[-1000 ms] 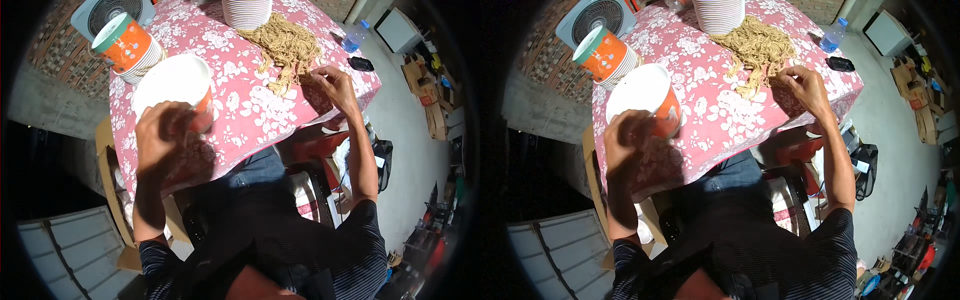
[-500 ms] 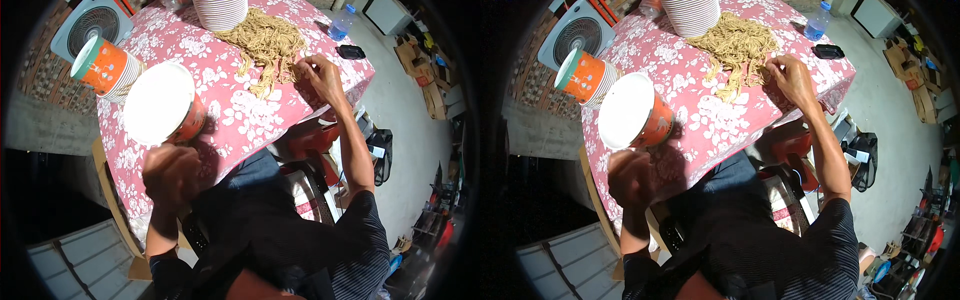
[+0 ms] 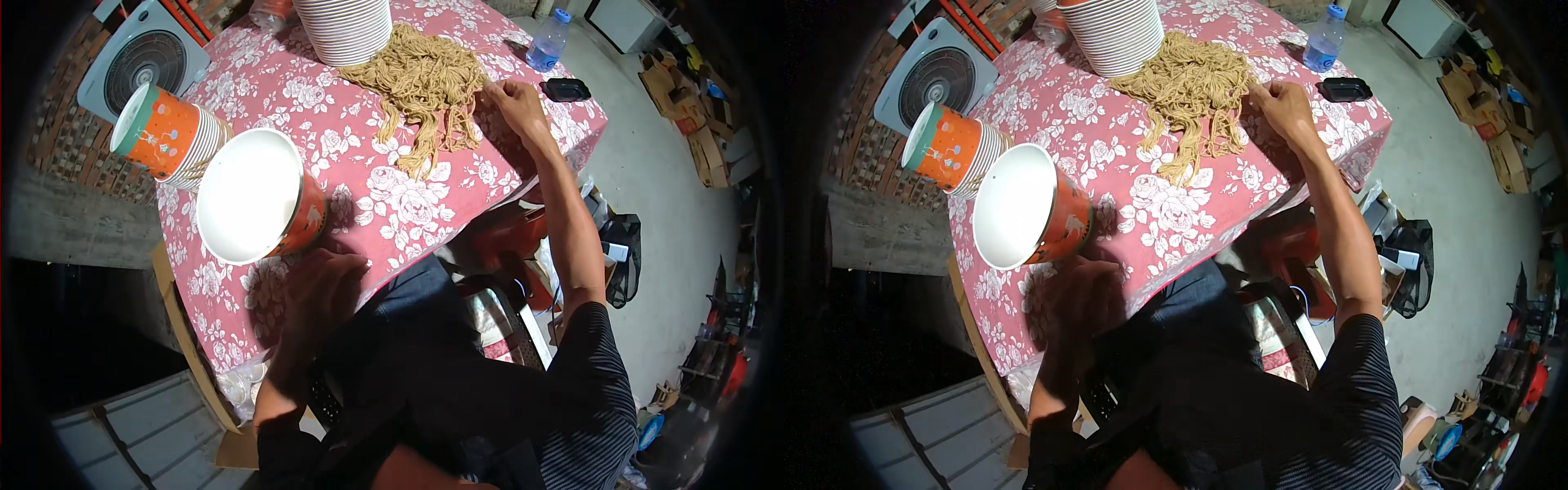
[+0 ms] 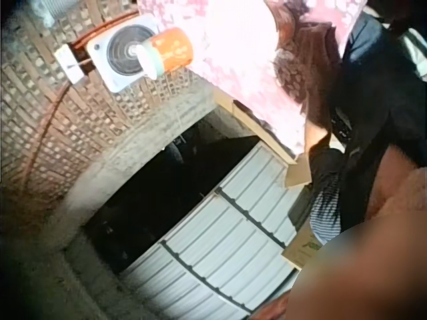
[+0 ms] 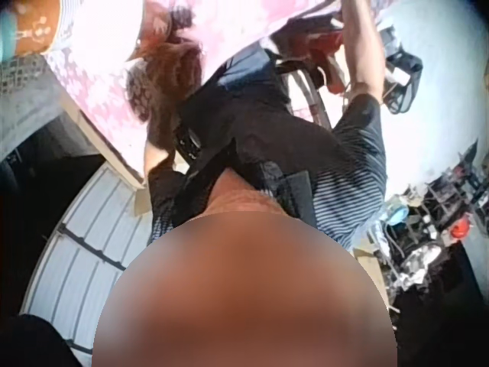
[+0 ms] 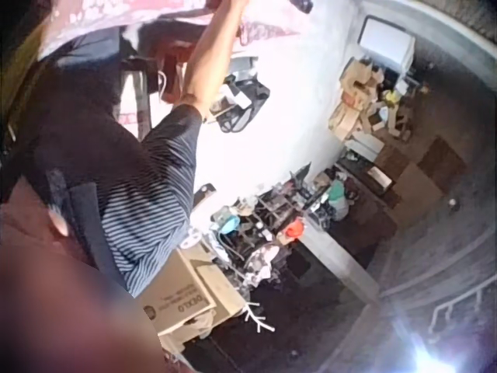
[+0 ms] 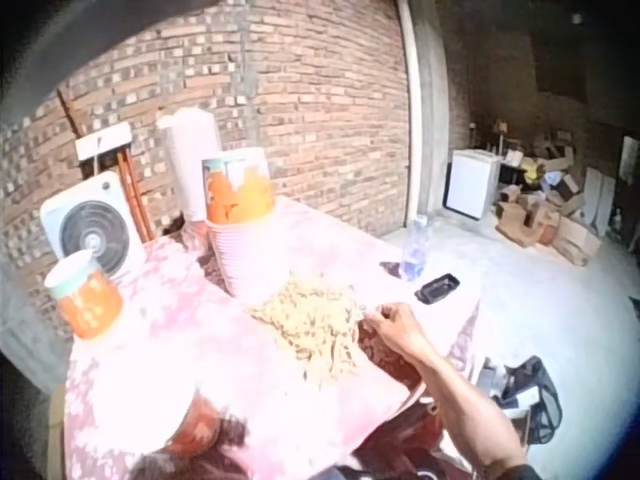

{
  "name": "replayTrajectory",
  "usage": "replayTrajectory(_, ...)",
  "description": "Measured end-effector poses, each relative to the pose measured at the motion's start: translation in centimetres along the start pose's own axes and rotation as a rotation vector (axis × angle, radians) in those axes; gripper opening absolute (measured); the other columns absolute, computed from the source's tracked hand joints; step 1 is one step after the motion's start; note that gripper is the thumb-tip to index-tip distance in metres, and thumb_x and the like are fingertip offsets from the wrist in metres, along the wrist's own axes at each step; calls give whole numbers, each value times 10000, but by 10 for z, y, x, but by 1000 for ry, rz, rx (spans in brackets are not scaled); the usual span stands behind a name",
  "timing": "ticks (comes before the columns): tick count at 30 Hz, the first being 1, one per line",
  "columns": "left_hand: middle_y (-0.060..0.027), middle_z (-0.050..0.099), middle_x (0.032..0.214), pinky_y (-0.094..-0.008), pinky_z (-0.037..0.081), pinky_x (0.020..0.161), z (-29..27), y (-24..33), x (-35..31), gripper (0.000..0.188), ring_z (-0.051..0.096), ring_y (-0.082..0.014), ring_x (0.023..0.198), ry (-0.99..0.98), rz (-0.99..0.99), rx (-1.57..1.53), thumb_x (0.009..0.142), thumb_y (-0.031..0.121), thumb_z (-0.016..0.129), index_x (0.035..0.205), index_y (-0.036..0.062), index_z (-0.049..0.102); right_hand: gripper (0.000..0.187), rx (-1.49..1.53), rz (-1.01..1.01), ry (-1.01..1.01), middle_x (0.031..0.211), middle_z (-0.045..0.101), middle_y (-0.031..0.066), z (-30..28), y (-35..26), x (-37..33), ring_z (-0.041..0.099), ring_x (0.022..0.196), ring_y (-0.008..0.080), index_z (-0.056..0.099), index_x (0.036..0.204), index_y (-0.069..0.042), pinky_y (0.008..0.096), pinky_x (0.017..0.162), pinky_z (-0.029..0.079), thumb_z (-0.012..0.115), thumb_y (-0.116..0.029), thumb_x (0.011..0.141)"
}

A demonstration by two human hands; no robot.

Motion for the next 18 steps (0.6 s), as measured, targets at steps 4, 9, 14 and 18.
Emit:
replayTrajectory(4, -103, 700, 880, -388, 539, 732, 3, -3, -3, 118, 681, -279, 835, -11, -149, -111, 904, 31, 742, 1006, 75, 700, 413, -193, -8, 187, 761, 739, 145, -10, 5, 36, 697, 696, 231, 779, 953, -3, 394, 699, 534, 717, -410, 927)
replayTrajectory(9, -102, 677, 898, -385, 537, 754, 15, -20, -24, 121, 679, -294, 859, -76, -82, -22, 931, 59, 727, 1045, 86, 693, 411, -302, -80, 179, 918, 775, 153, -24, 12, 66, 725, 831, 232, 782, 1117, -16, 370, 786, 549, 746, -350, 881)
replayTrajectory(14, -77, 664, 966, -367, 536, 785, 13, -17, -27, 80, 672, -266, 908, -128, -107, -1, 975, 71, 674, 1050, 97, 682, 279, -202, 14, -89, 754, 650, -30, -17, 7, 71, 504, 633, 53, 761, 946, -40, 267, 554, 397, 744, -318, 967)
replayTrajectory(18, -62, 665, 1019, -354, 537, 824, 7, -7, -15, 89, 669, -253, 950, -191, -177, -65, 975, 72, 654, 1058, 92, 676, 237, 22, -40, -31, 683, 603, -38, -43, 2, 61, 473, 570, 57, 751, 909, -48, 263, 515, 364, 770, -277, 968)
Point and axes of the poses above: each hand's wrist, its own x-axis towards the middle knuckle, its own z-axis out of the palm, y = z × x, the point moved 6 cm from there along x, towards the middle knuckle
